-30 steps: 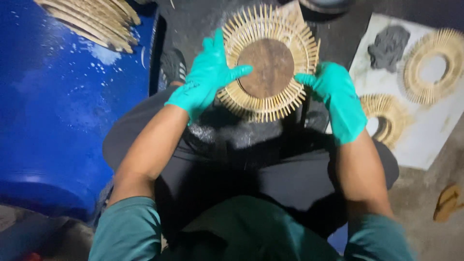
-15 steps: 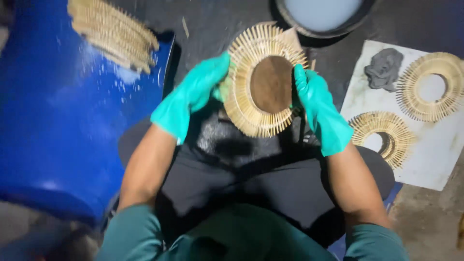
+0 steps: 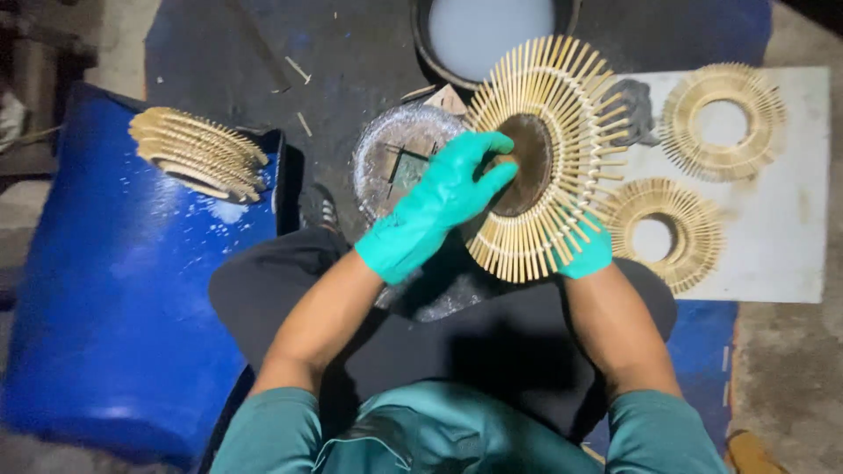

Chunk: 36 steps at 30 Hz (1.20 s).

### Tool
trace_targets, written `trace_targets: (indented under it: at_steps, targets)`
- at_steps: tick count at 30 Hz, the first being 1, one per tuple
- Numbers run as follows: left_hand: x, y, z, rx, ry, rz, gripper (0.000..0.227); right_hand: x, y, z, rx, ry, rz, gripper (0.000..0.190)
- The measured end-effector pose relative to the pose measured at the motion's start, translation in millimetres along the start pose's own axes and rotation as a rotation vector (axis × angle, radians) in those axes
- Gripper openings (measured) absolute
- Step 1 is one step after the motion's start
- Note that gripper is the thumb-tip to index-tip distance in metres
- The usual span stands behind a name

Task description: Assembling a circular bamboo structure by inserting and securing wooden slats into a central hub using a mallet and a thin tool.

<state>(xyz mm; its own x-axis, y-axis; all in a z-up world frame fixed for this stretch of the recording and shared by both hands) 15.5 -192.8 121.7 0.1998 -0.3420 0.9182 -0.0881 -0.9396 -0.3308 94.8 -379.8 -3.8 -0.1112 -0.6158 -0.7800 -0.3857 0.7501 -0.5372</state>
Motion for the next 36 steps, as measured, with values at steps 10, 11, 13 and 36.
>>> trace_targets:
  at_steps: [10, 11, 13, 36]
  targets:
    - [-59.3, -85.4, 2.8, 0.136, 0.076, 0.647, 0.026, 39.9, 46.7, -8.1, -0.114, -0.033, -0.17, 0.056]
    - [-76.3, -87.3, 3.0, 0.135, 0.075, 0.643, 0.026, 79.7, 53.1, -31.9, -0.124, -0.038, -0.199, 0.056]
    - [-109.8, -95.9, 9.0, 0.114, 0.064, 0.711, 0.031, 81.9, 81.5, 14.3, -0.142, -0.07, -0.265, 0.055]
    - [-102.8, -54.8, 17.7, -0.242, -0.615, 1.005, 0.115, 130.3, 96.4, 31.7, -0.091, 0.019, -0.47, 0.036]
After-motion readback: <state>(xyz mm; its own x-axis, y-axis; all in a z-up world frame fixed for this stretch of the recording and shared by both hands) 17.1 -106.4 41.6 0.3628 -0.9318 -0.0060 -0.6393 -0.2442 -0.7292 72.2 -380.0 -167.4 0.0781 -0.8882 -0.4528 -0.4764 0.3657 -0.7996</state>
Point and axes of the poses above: each hand's wrist, its own z-axis towards the middle knuckle, its own y-axis out of the palm, x = y × z, the point moved 1 cm from there along z, towards the middle knuckle, and after that the axes turned 12 degrees about -y, right-handed, at the moved point
